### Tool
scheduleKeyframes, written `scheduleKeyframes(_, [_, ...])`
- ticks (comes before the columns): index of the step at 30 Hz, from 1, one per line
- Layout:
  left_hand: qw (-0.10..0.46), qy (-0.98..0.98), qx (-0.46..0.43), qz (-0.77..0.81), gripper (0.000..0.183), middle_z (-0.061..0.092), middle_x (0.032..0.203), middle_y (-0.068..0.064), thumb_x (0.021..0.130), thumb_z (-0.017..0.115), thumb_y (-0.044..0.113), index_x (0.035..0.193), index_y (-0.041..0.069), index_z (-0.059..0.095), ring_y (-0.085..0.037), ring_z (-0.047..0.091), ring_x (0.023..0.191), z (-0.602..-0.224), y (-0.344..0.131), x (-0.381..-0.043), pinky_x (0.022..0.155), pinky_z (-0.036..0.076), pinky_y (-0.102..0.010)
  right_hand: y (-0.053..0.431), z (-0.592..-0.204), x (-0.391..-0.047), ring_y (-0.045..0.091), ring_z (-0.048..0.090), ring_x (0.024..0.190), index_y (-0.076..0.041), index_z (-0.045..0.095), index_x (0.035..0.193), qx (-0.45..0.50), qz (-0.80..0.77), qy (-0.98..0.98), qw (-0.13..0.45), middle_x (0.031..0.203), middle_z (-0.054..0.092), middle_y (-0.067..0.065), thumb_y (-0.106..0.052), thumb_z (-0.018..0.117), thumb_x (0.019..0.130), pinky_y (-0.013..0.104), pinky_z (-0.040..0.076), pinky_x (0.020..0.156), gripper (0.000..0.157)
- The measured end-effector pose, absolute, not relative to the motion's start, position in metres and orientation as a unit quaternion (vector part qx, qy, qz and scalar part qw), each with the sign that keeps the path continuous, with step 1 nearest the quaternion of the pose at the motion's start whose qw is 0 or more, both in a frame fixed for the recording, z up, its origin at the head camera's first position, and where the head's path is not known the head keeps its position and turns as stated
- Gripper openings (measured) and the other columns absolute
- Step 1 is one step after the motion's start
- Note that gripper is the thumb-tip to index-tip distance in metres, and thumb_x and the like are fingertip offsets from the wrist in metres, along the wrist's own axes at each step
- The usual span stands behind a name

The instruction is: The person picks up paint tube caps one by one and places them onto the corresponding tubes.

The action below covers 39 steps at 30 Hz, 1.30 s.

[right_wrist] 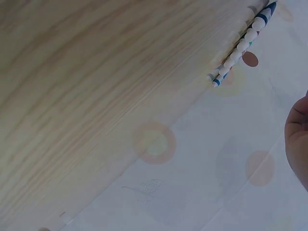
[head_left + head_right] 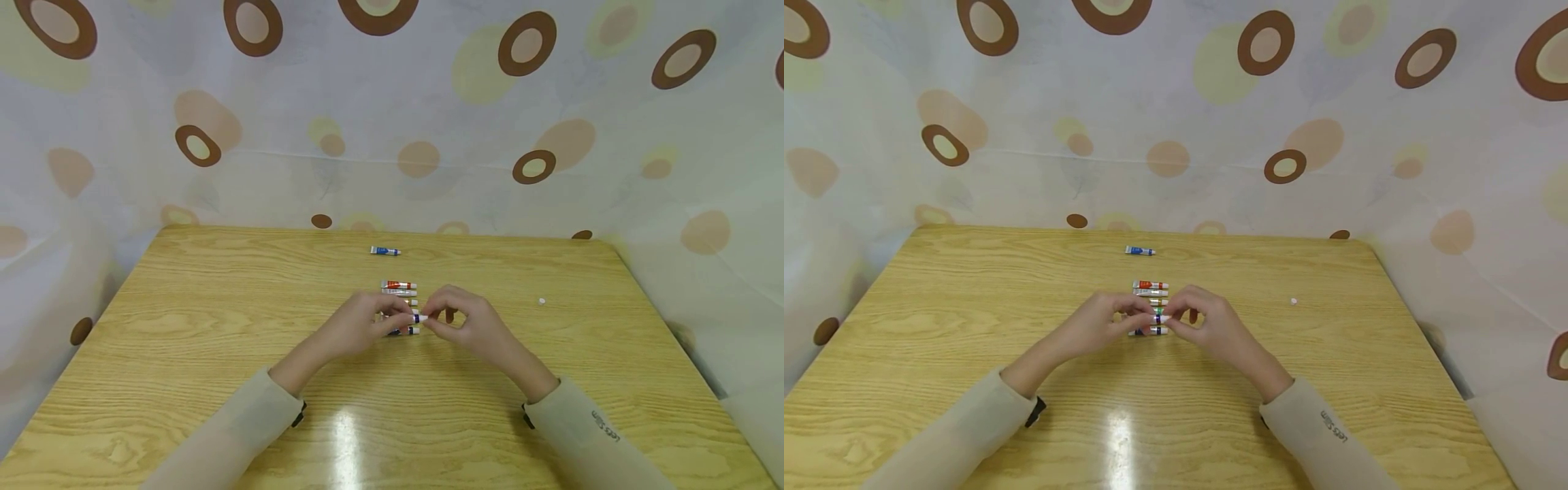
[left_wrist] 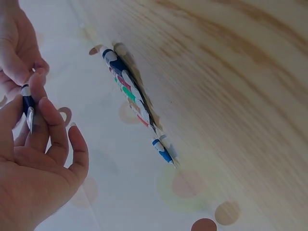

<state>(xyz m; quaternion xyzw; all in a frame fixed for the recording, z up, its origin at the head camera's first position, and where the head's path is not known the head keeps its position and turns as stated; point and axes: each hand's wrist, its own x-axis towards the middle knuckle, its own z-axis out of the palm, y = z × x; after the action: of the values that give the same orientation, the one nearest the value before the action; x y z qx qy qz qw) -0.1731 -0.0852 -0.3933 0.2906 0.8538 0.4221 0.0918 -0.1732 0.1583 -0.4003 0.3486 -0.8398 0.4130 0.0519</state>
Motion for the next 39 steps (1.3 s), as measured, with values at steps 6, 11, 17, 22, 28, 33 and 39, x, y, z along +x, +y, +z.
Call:
scheduleKeyframes(6, [0.095,0.853,0.294,0.421,0.016,0.079,0.098,-0.003,0.104,0.062,0.021,0.112,0.013,0.074,-0.01,0.07,0.092,-0.3932,-0.0842,-0.1719,0.078,0.054,-0.024,0.1587,-0.4056,-0.1748,0.004,0.061,0.086,-0.013,0.076,0.099,0.355,0.408,-0.84,0.055,0.1,0.073,0.0,-0.006,0.074,0.094,0.024,0.052,0.069,0.009])
scheduleKeyframes(11, [0.093,0.856,0.29,0.418,0.015,0.079,0.096,0.0,0.103,0.063,0.02,0.109,0.013,0.075,-0.007,0.07,0.091,-0.3947,-0.0848,-0.1716,0.078,0.055,-0.024,0.1597,-0.4069,-0.1745,0.009,0.064,0.09,-0.011,0.074,0.105,0.36,0.4,-0.841,0.056,0.102,0.072,0.002,-0.008,0.076,0.092,0.026,0.052,0.072,0.013])
scheduleKeyframes(17, [0.099,0.854,0.288,0.421,0.016,0.08,0.097,-0.003,0.104,0.063,0.021,0.109,0.011,0.074,-0.009,0.069,0.091,-0.3951,-0.0859,-0.1708,0.08,0.055,-0.026,0.1581,-0.4034,-0.171,0.018,0.064,0.094,-0.011,0.07,0.108,0.361,0.391,-0.845,0.055,0.105,0.07,0.004,-0.009,0.079,0.09,0.032,0.052,0.074,0.02])
scheduleKeyframes(22, [0.103,0.852,0.289,0.423,0.017,0.079,0.095,-0.001,0.104,0.062,0.021,0.11,0.011,0.074,-0.009,0.069,0.094,-0.3953,-0.0865,-0.1699,0.082,0.055,-0.027,0.1567,-0.4032,-0.1695,0.022,0.061,0.091,-0.014,0.069,0.1,0.379,0.376,-0.843,0.067,0.105,0.069,-0.001,-0.005,0.078,0.09,0.031,0.051,0.073,0.016])
scheduleKeyframes(28, [0.107,0.85,0.298,0.421,0.018,0.078,0.094,0.003,0.105,0.06,0.023,0.111,0.012,0.074,-0.013,0.07,0.094,-0.3973,-0.0872,-0.1695,0.082,0.055,-0.027,0.1567,-0.4035,-0.1684,0.021,0.062,0.087,-0.012,0.072,0.099,0.386,0.371,-0.842,0.069,0.104,0.068,0.0,-0.003,0.075,0.092,0.027,0.052,0.073,0.012])
scheduleKeyframes(33, [0.115,0.848,0.296,0.425,0.02,0.078,0.096,-0.001,0.106,0.06,0.022,0.112,0.011,0.074,-0.024,0.073,0.098,-0.3968,-0.088,-0.1682,0.081,0.054,-0.028,0.1579,-0.4041,-0.1677,0.017,0.063,0.09,-0.011,0.072,0.104,0.391,0.362,-0.844,0.069,0.106,0.068,0.001,-0.006,0.074,0.093,0.034,0.056,0.074,0.012])
scheduleKeyframes(39, [0.116,0.849,0.293,0.424,0.021,0.078,0.095,-0.001,0.106,0.059,0.022,0.113,0.01,0.074,-0.024,0.073,0.098,-0.3959,-0.0888,-0.1675,0.081,0.054,-0.029,0.1585,-0.406,-0.1684,0.015,0.062,0.092,-0.007,0.07,0.108,0.409,0.34,-0.841,0.098,0.108,0.067,0.0,-0.007,0.079,0.089,0.035,0.056,0.076,0.021])
